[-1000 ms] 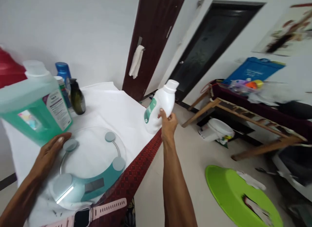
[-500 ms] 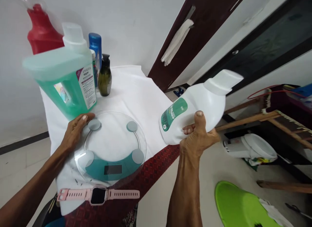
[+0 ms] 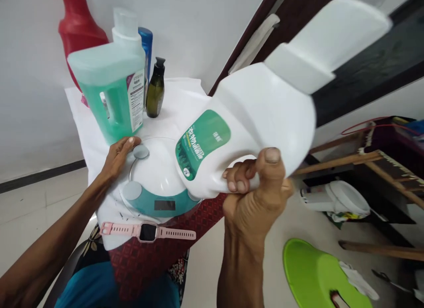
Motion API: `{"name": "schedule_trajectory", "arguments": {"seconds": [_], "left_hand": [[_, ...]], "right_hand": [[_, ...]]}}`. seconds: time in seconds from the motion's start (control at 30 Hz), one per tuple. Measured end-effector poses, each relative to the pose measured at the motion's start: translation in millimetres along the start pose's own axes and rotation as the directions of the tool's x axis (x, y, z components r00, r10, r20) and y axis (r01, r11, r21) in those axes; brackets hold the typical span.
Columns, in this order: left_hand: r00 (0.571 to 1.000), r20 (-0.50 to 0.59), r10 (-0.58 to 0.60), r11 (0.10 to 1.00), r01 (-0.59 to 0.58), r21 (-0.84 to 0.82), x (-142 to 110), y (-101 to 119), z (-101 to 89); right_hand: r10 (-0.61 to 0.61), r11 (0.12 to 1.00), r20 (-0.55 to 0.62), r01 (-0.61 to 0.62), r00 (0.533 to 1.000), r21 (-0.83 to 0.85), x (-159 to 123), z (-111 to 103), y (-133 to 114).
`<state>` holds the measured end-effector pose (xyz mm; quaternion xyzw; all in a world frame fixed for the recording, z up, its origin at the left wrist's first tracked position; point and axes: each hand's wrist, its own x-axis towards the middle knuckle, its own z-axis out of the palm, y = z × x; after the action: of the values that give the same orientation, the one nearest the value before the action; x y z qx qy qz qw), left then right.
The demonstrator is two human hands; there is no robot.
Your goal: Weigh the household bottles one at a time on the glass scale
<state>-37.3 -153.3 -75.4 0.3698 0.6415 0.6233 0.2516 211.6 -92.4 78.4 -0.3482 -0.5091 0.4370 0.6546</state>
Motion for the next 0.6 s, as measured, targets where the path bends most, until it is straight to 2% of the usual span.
{"name": "schedule_trajectory", "arguments": {"seconds": [0.17, 0.3, 0.6], "left_hand": [[0.999, -0.002, 0.035, 0.999, -0.035, 0.012, 0, -5, -0.6], [0.999, -0.002, 0.046, 0.999, -0.046, -0.017, -1, -8, -0.3], [0.997, 0.011, 0.072, 0.996, -0.072, 0.056, 1, -13, -2.5]], "right_hand": [[0.068, 0.997, 0.031, -0.069, 0.997, 0.037, -29, 18, 7], [0.047, 0.999, 0.081, -0.047, 0.996, 0.007, -42, 26, 18], [0.033, 0.999, 0.014, -0.033, 0.999, 0.026, -61, 39, 36]]}}
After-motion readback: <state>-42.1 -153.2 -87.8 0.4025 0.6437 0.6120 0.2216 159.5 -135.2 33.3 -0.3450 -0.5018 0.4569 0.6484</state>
